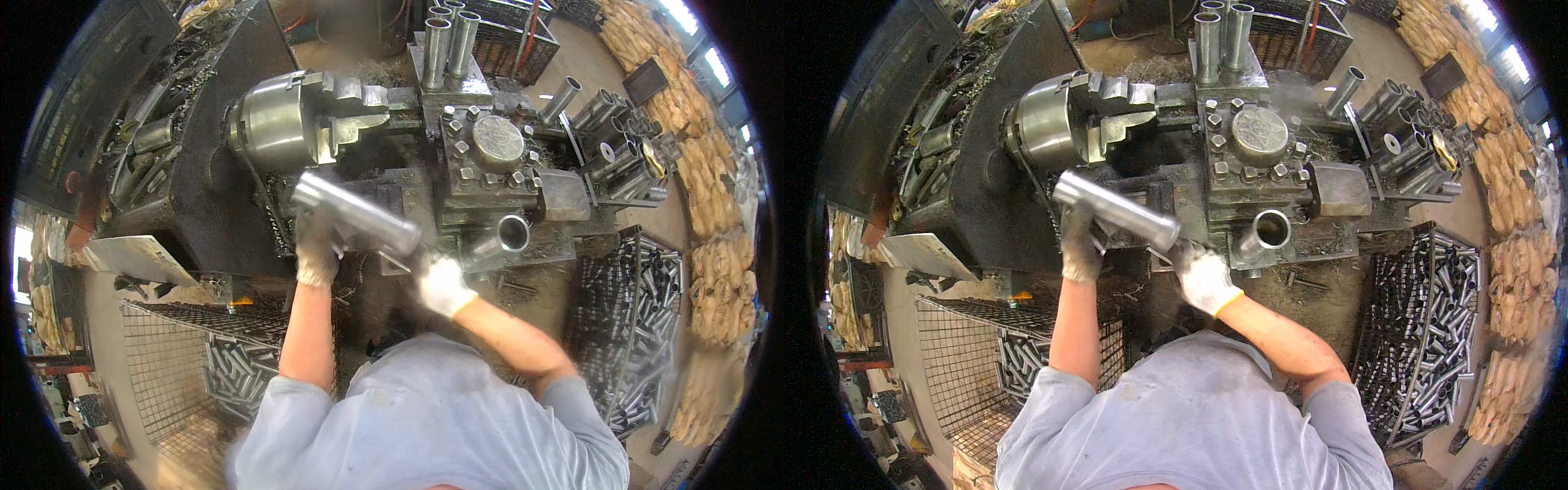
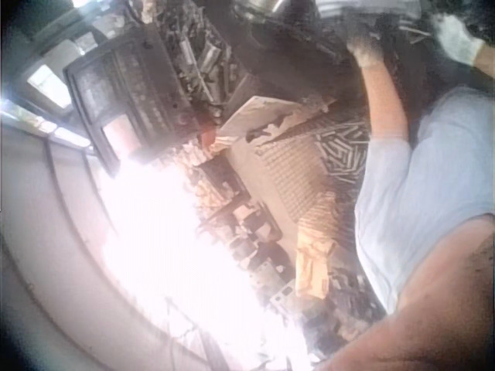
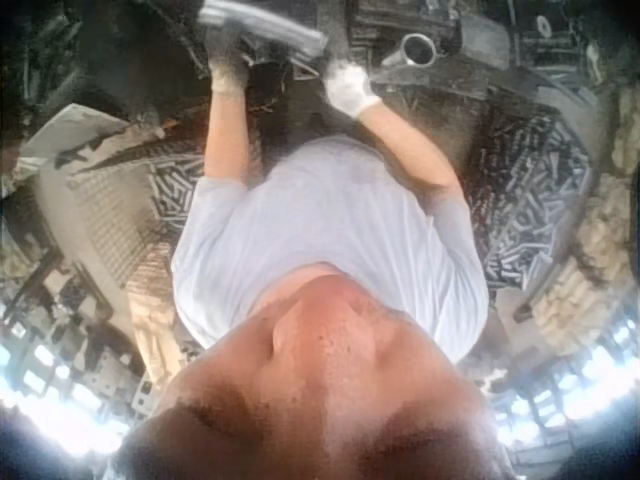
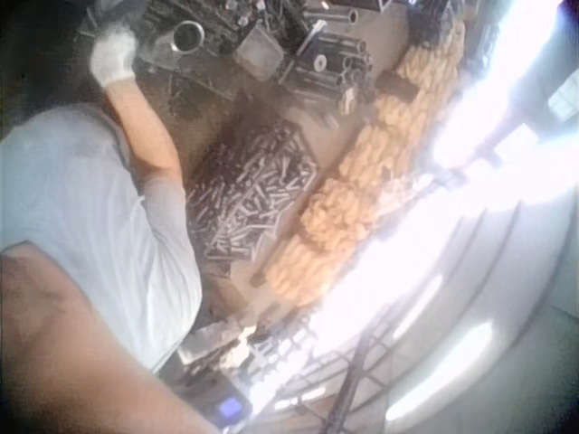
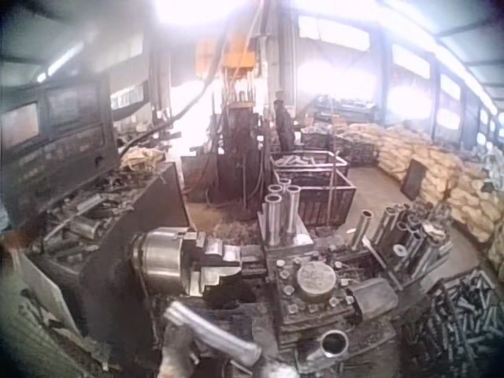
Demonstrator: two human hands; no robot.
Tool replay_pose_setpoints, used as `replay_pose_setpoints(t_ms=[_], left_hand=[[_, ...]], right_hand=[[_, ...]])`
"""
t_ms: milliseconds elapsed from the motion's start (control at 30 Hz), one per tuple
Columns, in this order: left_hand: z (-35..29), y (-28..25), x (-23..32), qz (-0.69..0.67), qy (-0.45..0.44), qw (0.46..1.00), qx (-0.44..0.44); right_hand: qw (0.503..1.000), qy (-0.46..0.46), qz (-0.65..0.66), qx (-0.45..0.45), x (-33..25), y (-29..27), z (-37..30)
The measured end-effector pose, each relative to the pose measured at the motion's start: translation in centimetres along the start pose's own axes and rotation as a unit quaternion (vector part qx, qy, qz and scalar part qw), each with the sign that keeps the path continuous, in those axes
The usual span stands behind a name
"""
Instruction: The person repeatedly picks up cylindrical metal parts from a wire basket and inserts them into a lathe chuck. They secure the parts, operate the machine controls, and then remove the processed parts, placing them into a collection bin. This cycle is repeated continuously.
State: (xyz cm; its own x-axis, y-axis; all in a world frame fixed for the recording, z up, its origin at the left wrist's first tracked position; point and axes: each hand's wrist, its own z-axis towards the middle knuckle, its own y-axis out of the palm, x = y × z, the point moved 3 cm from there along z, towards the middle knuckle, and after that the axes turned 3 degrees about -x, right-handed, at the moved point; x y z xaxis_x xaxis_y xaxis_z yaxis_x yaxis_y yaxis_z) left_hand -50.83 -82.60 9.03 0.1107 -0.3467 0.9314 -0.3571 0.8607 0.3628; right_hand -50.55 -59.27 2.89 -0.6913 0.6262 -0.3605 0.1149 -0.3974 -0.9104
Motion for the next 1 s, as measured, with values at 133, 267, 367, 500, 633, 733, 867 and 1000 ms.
replay_pose_setpoints(t_ms=[133,267,367,500,633,733,867,1000], left_hand=[[-3.4,-4.3,-0.9,-0.238,-0.060,0.968,0.047],[-4.8,-4.2,-2.8,-0.230,-0.108,0.966,0.037],[-5.3,-1.3,-3.0,-0.280,-0.132,0.945,0.107],[-5.2,3.4,-1.6,-0.245,-0.119,0.961,-0.049],[-1.5,4.5,-2.3,-0.075,-0.250,0.965,-0.024],[3.7,6.2,-2.7,0.226,-0.137,0.964,0.022],[7.2,7.7,-2.4,0.418,0.104,0.903,0.008],[1.7,-0.6,-4.7,0.290,-0.039,0.956,0.020]], right_hand=[[1.000,0.002,0.000,-0.021,1.6,2.7,3.7],[0.933,0.096,0.343,-0.045,0.7,-3.9,5.5],[0.904,0.167,0.366,-0.146,-1.7,-8.0,7.0],[0.842,0.297,0.384,-0.234,-4.5,-9.5,7.6],[0.847,0.253,0.408,-0.228,-5.3,-15.1,7.3],[0.954,-0.081,0.263,-0.122,-4.9,-23.1,10.8],[0.980,-0.197,-0.019,-0.023,1.8,-28.8,19.6],[0.908,-0.113,-0.380,-0.136,11.0,-24.0,28.4]])
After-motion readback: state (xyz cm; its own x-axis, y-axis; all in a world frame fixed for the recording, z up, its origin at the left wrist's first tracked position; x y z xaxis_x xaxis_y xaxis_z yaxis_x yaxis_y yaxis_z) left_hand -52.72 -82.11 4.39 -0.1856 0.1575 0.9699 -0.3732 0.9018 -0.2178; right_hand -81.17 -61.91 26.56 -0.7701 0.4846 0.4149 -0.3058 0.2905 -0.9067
